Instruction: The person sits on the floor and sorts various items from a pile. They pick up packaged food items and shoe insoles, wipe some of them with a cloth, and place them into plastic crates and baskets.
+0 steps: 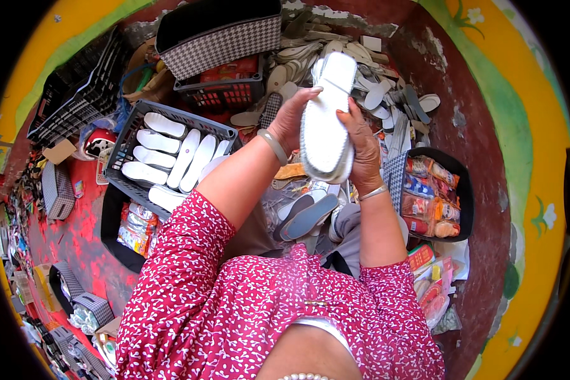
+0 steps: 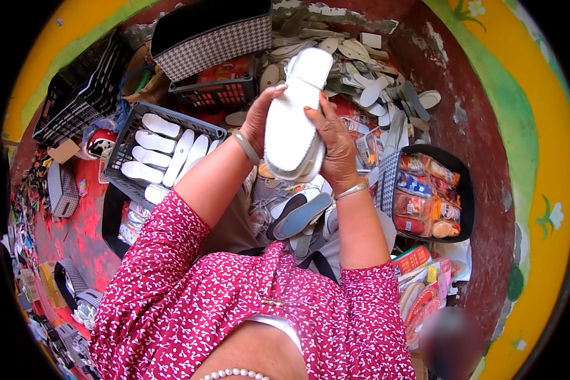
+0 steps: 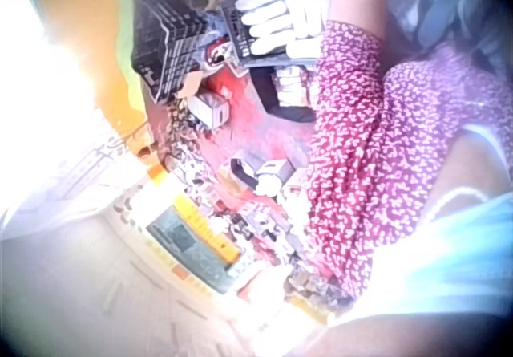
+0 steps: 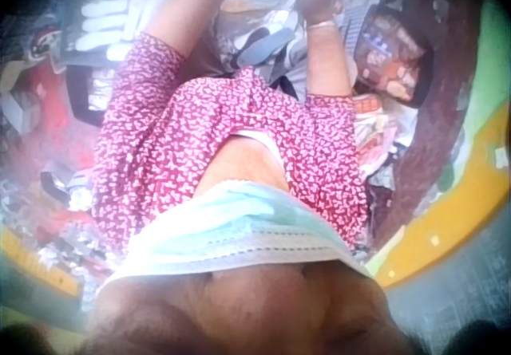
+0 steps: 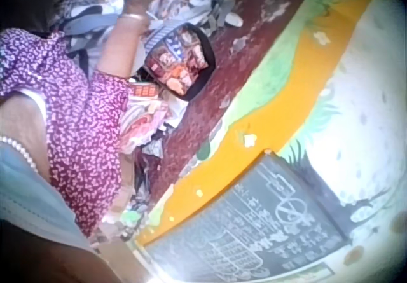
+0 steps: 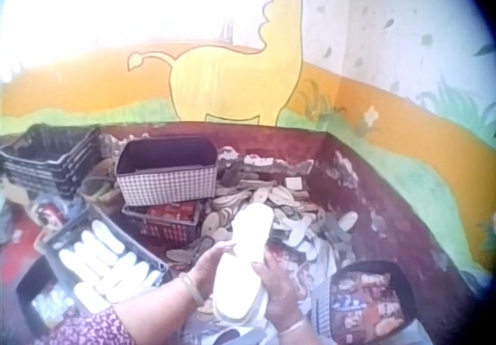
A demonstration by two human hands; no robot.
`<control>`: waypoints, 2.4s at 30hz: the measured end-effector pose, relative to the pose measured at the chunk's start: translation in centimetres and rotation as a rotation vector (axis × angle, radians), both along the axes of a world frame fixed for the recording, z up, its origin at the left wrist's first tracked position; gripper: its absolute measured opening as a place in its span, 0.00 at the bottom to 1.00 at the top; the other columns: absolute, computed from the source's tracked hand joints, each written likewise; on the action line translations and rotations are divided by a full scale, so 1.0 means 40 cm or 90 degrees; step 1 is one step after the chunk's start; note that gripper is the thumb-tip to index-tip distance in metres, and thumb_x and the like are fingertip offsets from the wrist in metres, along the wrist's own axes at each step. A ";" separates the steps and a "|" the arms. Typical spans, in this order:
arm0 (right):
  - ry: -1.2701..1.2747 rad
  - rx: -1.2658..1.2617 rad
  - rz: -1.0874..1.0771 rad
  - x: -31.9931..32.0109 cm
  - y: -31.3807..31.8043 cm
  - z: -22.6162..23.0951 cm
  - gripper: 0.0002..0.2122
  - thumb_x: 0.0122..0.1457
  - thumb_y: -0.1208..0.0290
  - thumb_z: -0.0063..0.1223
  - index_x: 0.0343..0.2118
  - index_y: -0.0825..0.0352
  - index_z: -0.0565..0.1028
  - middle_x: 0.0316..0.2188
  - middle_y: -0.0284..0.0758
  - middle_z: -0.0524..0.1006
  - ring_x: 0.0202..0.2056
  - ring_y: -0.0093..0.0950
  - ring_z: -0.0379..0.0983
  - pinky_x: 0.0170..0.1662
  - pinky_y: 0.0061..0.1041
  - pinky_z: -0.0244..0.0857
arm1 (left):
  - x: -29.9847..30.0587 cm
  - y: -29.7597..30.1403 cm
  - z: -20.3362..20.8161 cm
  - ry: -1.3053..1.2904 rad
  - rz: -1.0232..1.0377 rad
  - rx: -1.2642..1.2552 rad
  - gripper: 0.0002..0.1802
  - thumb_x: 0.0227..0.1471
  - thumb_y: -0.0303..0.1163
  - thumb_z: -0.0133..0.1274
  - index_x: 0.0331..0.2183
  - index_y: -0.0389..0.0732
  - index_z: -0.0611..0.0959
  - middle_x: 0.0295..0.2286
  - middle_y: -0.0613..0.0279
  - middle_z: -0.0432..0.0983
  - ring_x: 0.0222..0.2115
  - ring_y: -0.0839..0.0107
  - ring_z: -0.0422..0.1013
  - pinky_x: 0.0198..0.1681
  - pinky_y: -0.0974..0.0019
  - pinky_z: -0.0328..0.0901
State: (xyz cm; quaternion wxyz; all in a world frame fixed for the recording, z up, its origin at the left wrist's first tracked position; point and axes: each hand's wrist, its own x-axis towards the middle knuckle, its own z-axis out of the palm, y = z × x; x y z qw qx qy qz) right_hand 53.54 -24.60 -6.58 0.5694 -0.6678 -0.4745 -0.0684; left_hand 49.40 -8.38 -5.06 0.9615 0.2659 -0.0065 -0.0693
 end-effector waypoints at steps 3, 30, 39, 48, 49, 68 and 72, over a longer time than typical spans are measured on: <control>-0.239 -0.209 -0.121 0.012 -0.023 0.043 0.24 0.46 0.84 0.52 0.47 0.54 0.73 0.51 0.36 0.69 0.43 0.35 0.71 0.45 0.29 0.65 | 0.007 0.043 -0.027 -0.063 -0.064 -0.001 0.34 0.39 0.40 0.50 0.49 0.32 0.68 0.40 0.49 0.72 0.38 0.60 0.72 0.44 0.58 0.68; -0.270 -0.235 -0.391 0.037 -0.049 0.030 0.06 0.45 0.74 0.53 0.26 0.63 0.68 0.22 0.35 0.70 0.26 0.36 0.69 0.29 0.33 0.64 | -0.026 -0.035 0.017 0.001 -0.178 0.351 0.34 0.41 0.33 0.58 0.51 0.38 0.65 0.37 0.61 0.70 0.36 0.74 0.67 0.39 0.69 0.64; -0.167 -0.200 -0.370 0.040 -0.054 0.036 0.08 0.46 0.75 0.55 0.30 0.64 0.69 0.26 0.35 0.73 0.27 0.33 0.71 0.30 0.29 0.66 | -0.021 -0.037 -0.003 0.023 -0.164 0.346 0.34 0.39 0.31 0.55 0.50 0.37 0.65 0.37 0.59 0.71 0.34 0.71 0.69 0.40 0.66 0.66; 0.317 0.073 -0.111 0.101 -0.085 0.038 0.26 0.57 0.66 0.52 0.56 0.69 0.60 0.46 0.38 0.71 0.39 0.20 0.68 0.46 0.18 0.61 | -0.035 -0.025 0.023 0.015 -0.175 0.274 0.39 0.36 0.32 0.54 0.53 0.36 0.63 0.39 0.54 0.72 0.36 0.68 0.73 0.42 0.66 0.68; 0.323 0.039 -0.106 0.102 -0.089 0.039 0.24 0.57 0.67 0.52 0.55 0.69 0.62 0.44 0.38 0.72 0.40 0.20 0.68 0.46 0.18 0.61 | -0.034 -0.030 0.016 0.023 -0.181 0.275 0.39 0.36 0.32 0.54 0.53 0.36 0.62 0.39 0.54 0.72 0.36 0.68 0.73 0.42 0.66 0.68; 0.267 -0.121 -0.068 0.088 -0.100 0.045 0.21 0.58 0.65 0.49 0.52 0.71 0.66 0.44 0.37 0.73 0.44 0.21 0.68 0.48 0.18 0.58 | -0.034 -0.048 -0.007 0.077 -0.146 0.299 0.28 0.48 0.41 0.51 0.47 0.35 0.69 0.34 0.55 0.75 0.32 0.70 0.74 0.36 0.70 0.70; 0.274 -0.095 -0.113 0.036 -0.083 0.079 0.25 0.53 0.69 0.54 0.55 0.67 0.63 0.45 0.39 0.73 0.39 0.21 0.73 0.43 0.18 0.63 | -0.035 -0.036 0.000 0.091 -0.100 0.148 0.30 0.50 0.47 0.46 0.46 0.31 0.70 0.36 0.49 0.75 0.35 0.63 0.74 0.38 0.65 0.70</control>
